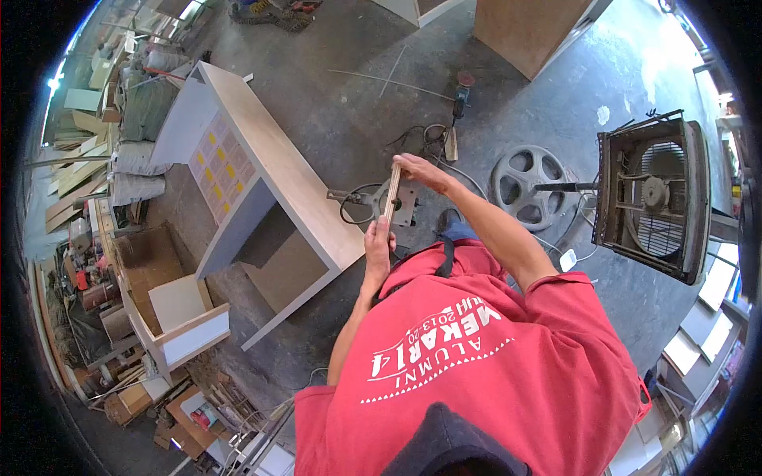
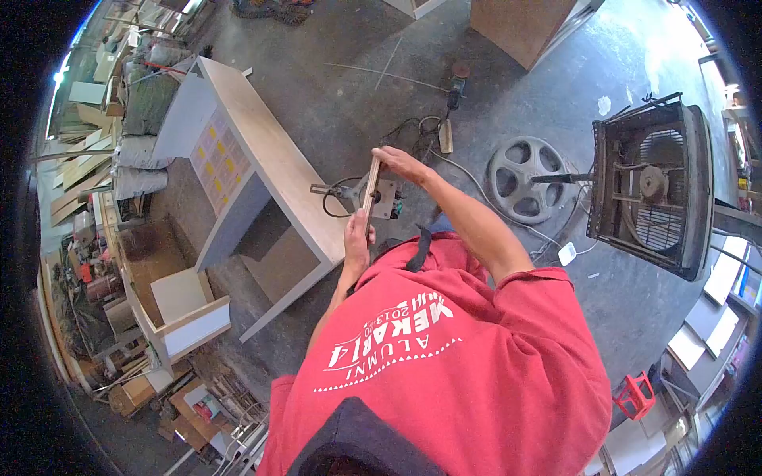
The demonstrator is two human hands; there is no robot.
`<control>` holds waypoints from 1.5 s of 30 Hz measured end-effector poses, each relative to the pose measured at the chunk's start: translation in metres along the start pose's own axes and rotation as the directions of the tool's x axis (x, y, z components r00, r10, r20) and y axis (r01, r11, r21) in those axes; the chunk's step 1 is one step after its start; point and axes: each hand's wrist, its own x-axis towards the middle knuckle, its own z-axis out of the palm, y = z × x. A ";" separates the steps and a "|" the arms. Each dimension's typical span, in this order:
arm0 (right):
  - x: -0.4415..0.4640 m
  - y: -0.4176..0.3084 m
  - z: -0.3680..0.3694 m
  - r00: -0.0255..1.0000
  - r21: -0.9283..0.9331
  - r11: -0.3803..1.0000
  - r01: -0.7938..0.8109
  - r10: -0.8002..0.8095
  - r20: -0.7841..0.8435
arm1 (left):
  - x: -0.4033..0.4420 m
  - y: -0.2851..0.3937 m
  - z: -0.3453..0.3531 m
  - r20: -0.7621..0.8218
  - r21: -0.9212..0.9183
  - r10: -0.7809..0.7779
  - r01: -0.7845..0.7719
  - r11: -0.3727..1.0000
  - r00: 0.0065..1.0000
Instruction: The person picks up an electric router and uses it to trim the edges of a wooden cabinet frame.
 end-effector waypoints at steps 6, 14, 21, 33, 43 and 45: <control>-0.025 0.150 -0.047 0.993 -0.173 0.980 -0.093 0.104 0.050 | 0.031 -0.030 -0.001 -0.065 -0.013 -0.066 0.066 0.998 0.996; -0.004 0.080 -0.086 0.906 -0.622 0.764 -0.173 -0.124 -0.404 | 0.038 -0.016 0.008 0.086 0.347 -0.154 0.115 0.931 0.984; 0.048 -0.017 -0.108 0.925 -0.345 0.938 0.044 -0.169 -0.339 | 0.048 -0.006 0.013 0.277 0.692 -0.296 0.024 0.722 0.914; 0.023 -0.055 -0.294 0.399 0.322 0.853 0.412 0.149 -0.905 | -0.038 0.060 -0.045 0.132 0.520 -0.125 0.038 0.853 0.983; -0.059 0.112 -0.284 0.254 -0.409 0.857 -0.314 -0.339 -0.906 | -0.234 0.250 -0.115 -0.649 0.045 0.314 -0.377 0.925 0.693; -0.048 0.079 -0.170 0.626 -0.403 0.865 -0.299 -0.140 -0.767 | -0.269 0.287 -0.124 -0.713 0.025 0.373 -0.510 0.860 0.594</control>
